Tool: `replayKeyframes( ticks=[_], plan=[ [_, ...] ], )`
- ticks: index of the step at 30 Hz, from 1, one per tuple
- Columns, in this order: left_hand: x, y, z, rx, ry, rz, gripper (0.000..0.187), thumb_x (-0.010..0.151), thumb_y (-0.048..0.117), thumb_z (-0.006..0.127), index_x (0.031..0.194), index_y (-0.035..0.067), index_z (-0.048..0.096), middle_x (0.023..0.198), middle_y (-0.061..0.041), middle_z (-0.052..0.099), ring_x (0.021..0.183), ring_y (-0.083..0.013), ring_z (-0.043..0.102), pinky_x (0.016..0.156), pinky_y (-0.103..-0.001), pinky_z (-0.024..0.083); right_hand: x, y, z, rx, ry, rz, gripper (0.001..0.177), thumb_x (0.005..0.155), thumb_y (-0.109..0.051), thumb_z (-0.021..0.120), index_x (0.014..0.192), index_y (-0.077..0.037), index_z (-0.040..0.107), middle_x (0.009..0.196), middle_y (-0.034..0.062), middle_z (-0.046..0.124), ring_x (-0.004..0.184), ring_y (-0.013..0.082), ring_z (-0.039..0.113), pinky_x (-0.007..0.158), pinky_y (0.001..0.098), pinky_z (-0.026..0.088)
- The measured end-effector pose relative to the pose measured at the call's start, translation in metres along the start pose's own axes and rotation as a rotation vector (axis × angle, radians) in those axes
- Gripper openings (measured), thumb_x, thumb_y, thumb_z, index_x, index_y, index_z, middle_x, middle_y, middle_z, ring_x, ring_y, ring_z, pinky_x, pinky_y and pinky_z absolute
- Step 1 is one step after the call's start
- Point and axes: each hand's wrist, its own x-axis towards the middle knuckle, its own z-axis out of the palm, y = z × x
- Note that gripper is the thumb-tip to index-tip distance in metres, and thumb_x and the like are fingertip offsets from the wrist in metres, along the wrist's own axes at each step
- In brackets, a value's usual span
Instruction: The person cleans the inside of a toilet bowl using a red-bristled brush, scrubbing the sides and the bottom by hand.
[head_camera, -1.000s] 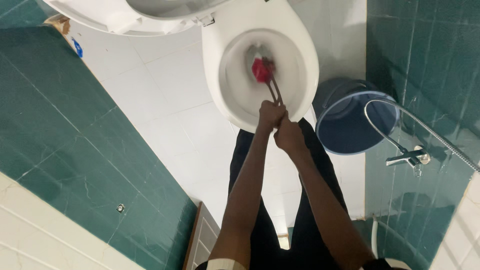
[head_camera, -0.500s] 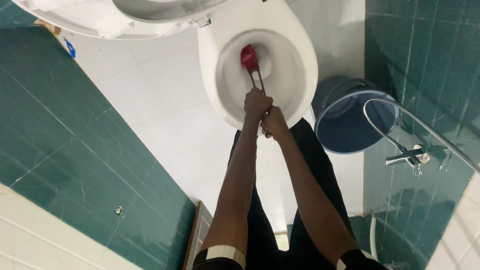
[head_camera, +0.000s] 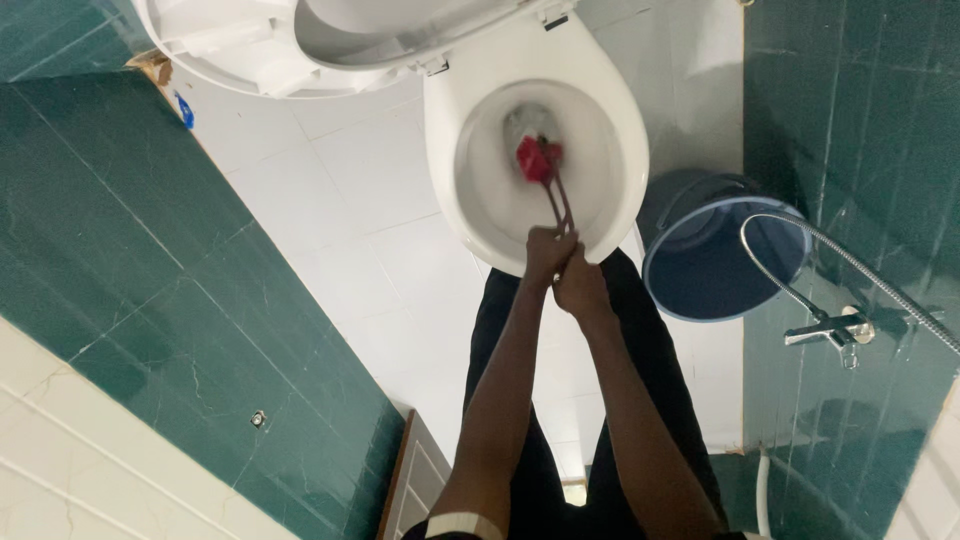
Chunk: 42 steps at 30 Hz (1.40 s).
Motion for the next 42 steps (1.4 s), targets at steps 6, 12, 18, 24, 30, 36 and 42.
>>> replayKeyframes(
  ticks=[6, 12, 18, 24, 30, 36, 42],
  plan=[
    [0.125, 0.006, -0.009, -0.134, 0.022, 0.118, 0.03, 0.081, 0.026, 0.074, 0.077, -0.004, 0.075, 0.064, -0.01, 0.07, 0.057, -0.0157, 0.066, 0.054, -0.034, 0.052, 0.076, -0.047, -0.016, -0.076, 0.094, -0.183, 0.056, 0.094, -0.018, 0.064, 0.139, 0.005, 0.04, 0.112, 0.0288, 0.069, 0.107, 0.0436, 0.068, 0.094, 0.0504, 0.056],
    [0.026, 0.011, -0.019, -0.294, -0.127, 0.107, 0.04, 0.091, 0.026, 0.071, 0.068, -0.005, 0.065, 0.058, -0.009, 0.06, 0.048, -0.0163, 0.054, 0.044, -0.036, 0.042, -0.022, -0.029, -0.024, -0.124, 0.118, -0.29, 0.045, 0.092, -0.009, 0.059, 0.133, 0.006, 0.05, 0.107, 0.0309, 0.071, 0.106, 0.046, 0.069, 0.096, 0.0523, 0.055],
    [-0.16, 0.068, -0.041, 0.441, -0.015, 0.818, 0.017, 0.092, 0.018, 0.067, 0.088, 0.002, 0.073, 0.069, -0.015, 0.066, 0.059, -0.0222, 0.063, 0.052, -0.037, 0.049, -0.134, 0.009, -0.031, -0.229, 0.065, -0.311, 0.037, 0.09, -0.017, 0.057, 0.121, 0.003, 0.06, 0.109, 0.0288, 0.07, 0.103, 0.0443, 0.069, 0.092, 0.0523, 0.056],
    [-0.314, 0.138, -0.081, -0.311, -0.093, 0.072, 0.028, 0.084, 0.019, 0.077, 0.087, -0.006, 0.064, 0.071, -0.01, 0.066, 0.058, -0.0181, 0.062, 0.045, -0.035, 0.044, -0.26, -0.01, -0.058, -0.152, 0.143, -0.559, 0.029, 0.081, -0.024, 0.068, 0.101, -0.004, 0.074, 0.104, 0.0224, 0.074, 0.1, 0.0367, 0.072, 0.093, 0.0475, 0.056],
    [-0.422, 0.184, -0.109, -0.389, -0.097, 0.072, 0.031, 0.09, 0.03, 0.079, 0.086, 0.004, 0.063, 0.066, -0.007, 0.062, 0.046, -0.0177, 0.054, 0.036, -0.034, 0.034, -0.349, -0.045, -0.101, -0.185, 0.191, -0.766, 0.028, 0.081, -0.023, 0.067, 0.102, -0.005, 0.073, 0.104, 0.0198, 0.075, 0.096, 0.0347, 0.071, 0.09, 0.0462, 0.057],
    [-0.46, 0.205, -0.13, -0.27, -0.141, 0.149, 0.021, 0.091, 0.016, 0.069, 0.089, -0.004, 0.062, 0.061, -0.012, 0.061, 0.052, -0.024, 0.071, 0.033, -0.033, 0.037, -0.401, -0.044, -0.141, -0.312, 0.068, -0.757, 0.033, 0.084, -0.024, 0.067, 0.107, -0.001, 0.075, 0.099, 0.02, 0.078, 0.092, 0.032, 0.075, 0.086, 0.0421, 0.058],
    [-0.47, 0.211, -0.14, -0.238, -0.121, 0.154, 0.023, 0.094, 0.014, 0.064, 0.092, -0.008, 0.061, 0.062, -0.014, 0.062, 0.054, -0.0266, 0.07, 0.036, -0.033, 0.043, -0.448, -0.043, -0.174, -0.272, 0.068, -0.793, 0.049, 0.089, -0.024, 0.068, 0.134, -0.006, 0.063, 0.1, 0.019, 0.077, 0.091, 0.0283, 0.074, 0.085, 0.0396, 0.057]
  ],
)
